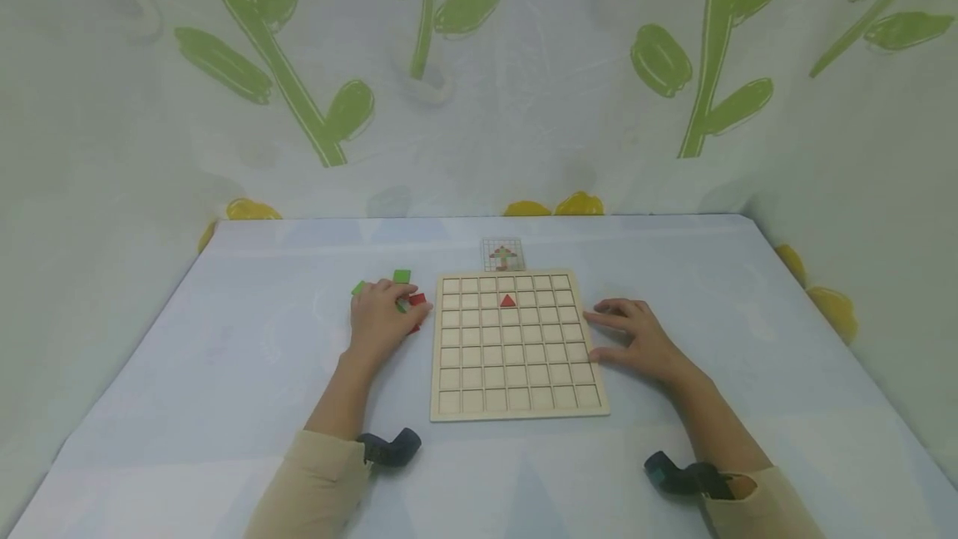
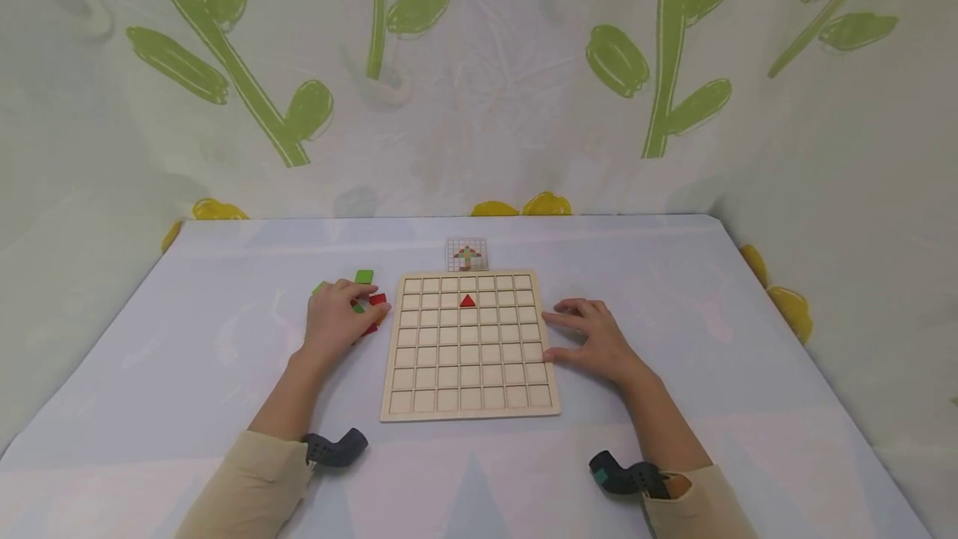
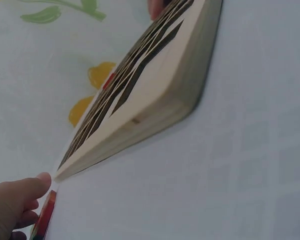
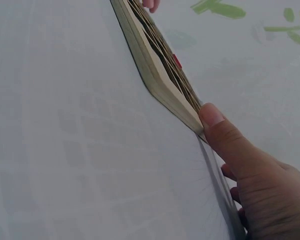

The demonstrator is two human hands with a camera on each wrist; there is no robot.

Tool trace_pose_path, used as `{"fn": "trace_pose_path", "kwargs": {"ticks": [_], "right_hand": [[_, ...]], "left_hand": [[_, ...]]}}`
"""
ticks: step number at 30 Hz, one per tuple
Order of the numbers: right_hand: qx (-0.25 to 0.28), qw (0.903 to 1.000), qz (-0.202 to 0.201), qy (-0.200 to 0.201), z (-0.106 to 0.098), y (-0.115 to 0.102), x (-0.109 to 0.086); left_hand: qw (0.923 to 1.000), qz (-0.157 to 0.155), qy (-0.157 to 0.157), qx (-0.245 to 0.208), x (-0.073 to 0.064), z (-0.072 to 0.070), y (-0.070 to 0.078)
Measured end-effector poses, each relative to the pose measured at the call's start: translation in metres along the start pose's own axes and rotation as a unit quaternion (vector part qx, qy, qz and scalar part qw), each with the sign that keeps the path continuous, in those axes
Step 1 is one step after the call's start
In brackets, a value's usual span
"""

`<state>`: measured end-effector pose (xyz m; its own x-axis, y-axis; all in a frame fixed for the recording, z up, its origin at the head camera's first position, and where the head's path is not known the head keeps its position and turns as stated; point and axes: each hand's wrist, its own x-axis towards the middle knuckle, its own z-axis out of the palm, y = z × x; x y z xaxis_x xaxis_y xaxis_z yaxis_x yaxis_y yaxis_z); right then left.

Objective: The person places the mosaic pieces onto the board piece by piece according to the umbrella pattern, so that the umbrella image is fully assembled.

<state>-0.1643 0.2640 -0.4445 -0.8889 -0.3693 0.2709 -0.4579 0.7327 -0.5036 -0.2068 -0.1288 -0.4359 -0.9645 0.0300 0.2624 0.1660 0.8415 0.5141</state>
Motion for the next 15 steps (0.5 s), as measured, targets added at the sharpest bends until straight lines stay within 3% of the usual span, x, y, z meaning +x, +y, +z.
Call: {"fn": "trace_pose_path", "kwargs": {"ticks": [11,15], "right_hand": [[0.001,0.9999,-0.015,0.005,0.0007,0.0015,0.0013],[-0.002,0.9999,-0.014,0.006,-0.0002,0.002,0.0004]], "left_hand": [[0.9996,-0.022,0.006,0.014,0.0021,0.0071,-0.0002],[0.9997,-0.017,0.015,-0.002,0.0016,0.0092,0.0021]]}}
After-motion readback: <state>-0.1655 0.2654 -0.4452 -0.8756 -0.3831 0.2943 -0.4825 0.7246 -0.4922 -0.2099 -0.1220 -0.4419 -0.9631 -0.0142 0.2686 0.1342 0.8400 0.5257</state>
